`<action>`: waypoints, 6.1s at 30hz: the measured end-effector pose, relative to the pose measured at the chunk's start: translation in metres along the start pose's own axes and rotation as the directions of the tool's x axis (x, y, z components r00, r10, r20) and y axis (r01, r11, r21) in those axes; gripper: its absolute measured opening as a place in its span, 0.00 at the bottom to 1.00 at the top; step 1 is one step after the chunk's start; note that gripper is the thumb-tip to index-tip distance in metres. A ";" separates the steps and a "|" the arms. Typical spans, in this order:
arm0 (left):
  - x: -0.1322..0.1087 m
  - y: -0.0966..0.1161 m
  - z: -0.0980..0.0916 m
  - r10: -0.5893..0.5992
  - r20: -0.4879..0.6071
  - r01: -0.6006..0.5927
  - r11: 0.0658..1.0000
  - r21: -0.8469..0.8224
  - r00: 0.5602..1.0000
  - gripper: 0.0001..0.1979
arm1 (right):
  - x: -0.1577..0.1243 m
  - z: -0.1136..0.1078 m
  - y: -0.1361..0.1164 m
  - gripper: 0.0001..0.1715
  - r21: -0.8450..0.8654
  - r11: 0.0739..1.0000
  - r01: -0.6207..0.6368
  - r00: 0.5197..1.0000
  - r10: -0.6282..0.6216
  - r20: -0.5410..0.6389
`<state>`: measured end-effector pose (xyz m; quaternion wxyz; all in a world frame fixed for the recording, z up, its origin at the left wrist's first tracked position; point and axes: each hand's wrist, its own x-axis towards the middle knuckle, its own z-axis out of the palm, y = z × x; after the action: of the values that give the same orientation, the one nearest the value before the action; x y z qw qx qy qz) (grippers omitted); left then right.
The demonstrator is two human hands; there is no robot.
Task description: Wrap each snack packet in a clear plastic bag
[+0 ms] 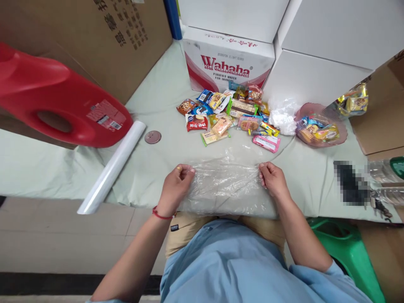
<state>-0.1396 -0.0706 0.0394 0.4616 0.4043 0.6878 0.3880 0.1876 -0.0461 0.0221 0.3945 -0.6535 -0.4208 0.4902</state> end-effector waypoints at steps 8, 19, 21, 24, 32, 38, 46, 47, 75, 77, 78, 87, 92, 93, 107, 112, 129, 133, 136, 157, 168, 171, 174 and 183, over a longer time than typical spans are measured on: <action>0.021 0.012 -0.004 0.238 0.136 -0.268 0.922 0.278 0.962 0.21 | -0.002 -0.003 0.012 0.28 -0.190 0.975 0.112 0.994 -0.112 0.011; 0.009 0.013 0.035 0.427 0.042 -0.428 0.903 0.034 0.903 0.14 | -0.010 -0.048 -0.010 0.22 -0.526 0.780 0.339 0.907 -0.420 -0.039; 0.001 0.009 0.036 0.581 0.064 -0.585 0.808 0.078 0.811 0.12 | -0.002 -0.053 -0.034 0.20 -0.554 0.726 0.408 0.849 -0.525 -0.062; -0.012 0.004 0.037 0.723 0.146 -0.736 0.675 0.057 0.675 0.10 | 0.021 -0.039 -0.074 0.16 -0.450 0.679 0.581 0.799 -0.582 0.152; -0.030 -0.005 0.037 0.737 0.296 -0.775 0.631 0.020 0.608 0.09 | 0.090 0.042 -0.110 0.22 -0.186 0.817 0.546 0.431 -0.084 0.898; -0.017 -0.020 0.027 0.410 -0.040 -0.402 0.907 0.125 0.911 0.12 | 0.107 0.048 -0.091 0.20 -0.133 0.935 0.328 0.687 -0.140 0.713; -0.002 -0.022 0.013 0.401 -0.241 -0.308 0.886 0.347 0.884 0.14 | 0.114 0.058 -0.062 0.12 -0.258 0.874 0.411 0.898 -0.341 0.277; -0.004 -0.019 0.011 0.502 -0.266 -0.369 0.828 0.421 0.823 0.13 | 0.110 0.057 -0.063 0.12 -0.297 0.828 0.476 0.876 -0.418 0.239; 0.026 -0.016 0.050 0.519 0.408 -0.606 0.296 0.738 0.751 0.26 | 0.151 0.106 -0.126 0.25 -0.560 -0.039 0.827 0.465 -0.511 0.723; 0.027 -0.017 0.050 0.527 0.408 -0.612 0.299 0.732 0.746 0.26 | 0.146 0.091 -0.127 0.27 -0.553 0.137 0.822 0.515 -0.596 0.616; 0.027 -0.017 0.049 0.530 0.407 -0.614 0.302 0.729 0.744 0.26 | 0.140 0.081 -0.126 0.28 -0.518 0.252 0.817 0.546 -0.626 0.557; 0.028 -0.018 0.050 0.531 0.408 -0.619 0.315 0.719 0.743 0.27 | 0.060 0.019 -0.076 0.23 -0.222 0.974 -0.053 0.658 0.201 0.726; 0.028 -0.017 0.051 0.529 0.411 -0.621 0.311 0.720 0.742 0.27 | 0.038 0.025 -0.059 0.18 -0.521 0.785 0.336 0.755 0.106 0.647; 0.028 -0.017 0.051 0.528 0.411 -0.620 0.313 0.719 0.743 0.27 | 0.035 0.024 -0.058 0.17 -0.595 0.665 0.451 0.813 -0.030 0.582; 0.022 -0.014 0.054 0.510 0.372 -0.573 0.322 0.754 0.776 0.27 | 0.012 0.010 -0.032 0.20 -0.572 0.371 0.732 0.643 -0.654 0.399; 0.019 -0.015 0.055 0.519 0.351 -0.560 0.327 0.761 0.779 0.27 | 0.019 -0.005 -0.027 0.25 -0.482 0.406 0.776 0.619 -0.636 0.460; 0.020 -0.016 0.055 0.524 0.339 -0.559 0.346 0.753 0.781 0.27 | -0.003 -0.023 -0.048 0.18 -0.461 0.376 0.804 0.571 -0.269 0.776; 0.020 -0.017 0.055 0.531 0.335 -0.562 0.350 0.750 0.778 0.27 | -0.014 -0.034 -0.046 0.12 -0.495 0.476 0.727 0.669 -0.332 0.665; 0.020 -0.018 0.054 0.535 0.338 -0.566 0.346 0.748 0.774 0.27 | -0.016 -0.033 -0.051 0.12 -0.540 0.577 0.613 0.778 -0.321 0.539; 0.019 -0.012 0.052 0.523 0.334 -0.563 0.372 0.738 0.784 0.26 | 0.014 0.010 -0.028 0.19 -0.423 0.315 0.850 0.524 -0.595 0.610; 0.023 -0.019 0.053 0.535 0.316 -0.555 0.375 0.743 0.783 0.25 | 0.184 -0.008 -0.116 0.23 -0.982 0.184 0.051 0.963 -0.270 -0.001; 0.023 -0.020 0.053 0.550 0.306 -0.561 0.386 0.732 0.777 0.25 | 0.194 0.000 -0.113 0.20 -0.980 0.197 0.028 0.961 -0.275 -0.027; 0.022 -0.020 0.053 0.566 0.301 -0.574 0.399 0.715 0.768 0.25 | 0.192 0.002 -0.112 0.20 -0.976 0.215 0.017 0.950 -0.309 -0.051; 0.022 -0.019 0.052 0.574 0.297 -0.584 0.414 0.699 0.763 0.24 | 0.157 -0.042 -0.127 0.21 -0.759 0.538 0.367 0.681 -0.711 -0.175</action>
<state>-0.0992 -0.0492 0.0012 0.0892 0.7717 0.5986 0.1955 0.2342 0.1395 0.1003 0.3555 -0.6759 -0.6453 -0.0205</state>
